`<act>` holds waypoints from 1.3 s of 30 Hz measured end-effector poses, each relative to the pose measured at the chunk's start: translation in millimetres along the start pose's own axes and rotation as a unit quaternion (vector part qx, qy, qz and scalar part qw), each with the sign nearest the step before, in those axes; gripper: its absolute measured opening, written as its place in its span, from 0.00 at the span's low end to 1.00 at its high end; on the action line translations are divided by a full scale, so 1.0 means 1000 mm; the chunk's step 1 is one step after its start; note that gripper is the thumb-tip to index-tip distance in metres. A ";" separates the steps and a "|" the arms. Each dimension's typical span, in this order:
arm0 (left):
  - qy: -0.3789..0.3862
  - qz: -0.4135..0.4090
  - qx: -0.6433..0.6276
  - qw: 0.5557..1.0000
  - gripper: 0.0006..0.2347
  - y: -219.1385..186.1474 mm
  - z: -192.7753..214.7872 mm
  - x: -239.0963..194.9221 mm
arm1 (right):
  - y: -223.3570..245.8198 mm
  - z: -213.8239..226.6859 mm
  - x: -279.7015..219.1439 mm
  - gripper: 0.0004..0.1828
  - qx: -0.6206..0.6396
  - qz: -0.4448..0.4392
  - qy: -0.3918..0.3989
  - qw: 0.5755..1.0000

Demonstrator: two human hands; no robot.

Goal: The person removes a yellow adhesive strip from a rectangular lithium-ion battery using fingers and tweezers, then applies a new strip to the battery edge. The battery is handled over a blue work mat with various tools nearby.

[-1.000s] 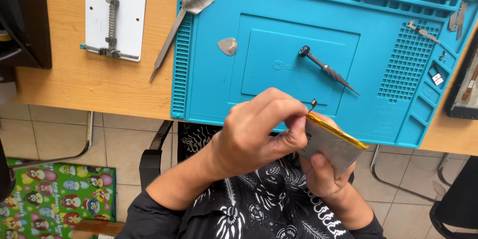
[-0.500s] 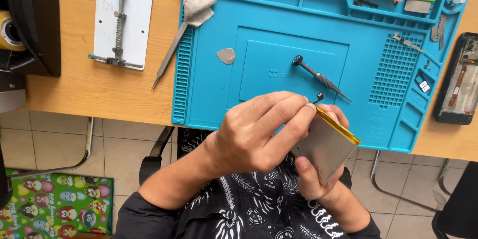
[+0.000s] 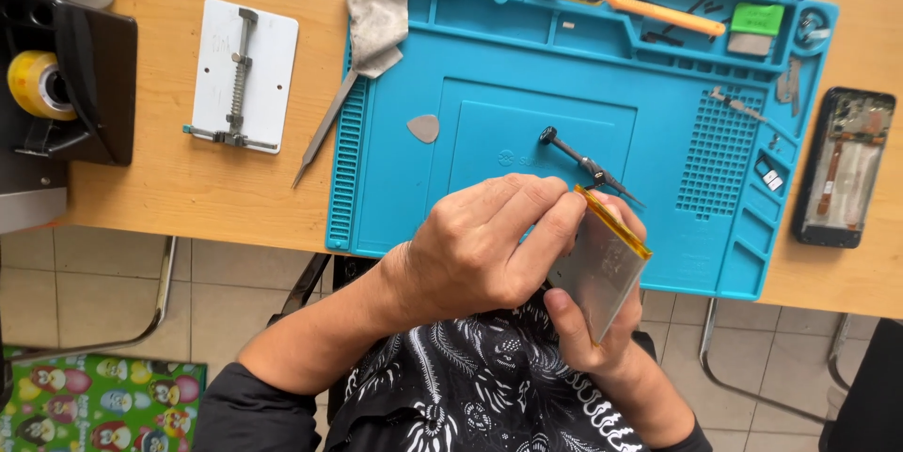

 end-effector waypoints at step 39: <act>-0.030 -0.014 -0.035 0.999 0.07 -0.006 0.008 0.003 | -0.020 -0.032 -0.024 0.26 0.784 -0.121 -0.225 0.566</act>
Point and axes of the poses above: each hand's wrist, its own x-axis towards the middle knuckle, its own z-axis out of the back of the hand, y = z × x, the point moved 9 cm from there along x, towards the middle knuckle, and after that the axes turned 11 degrees about z, right-handed, at the moved point
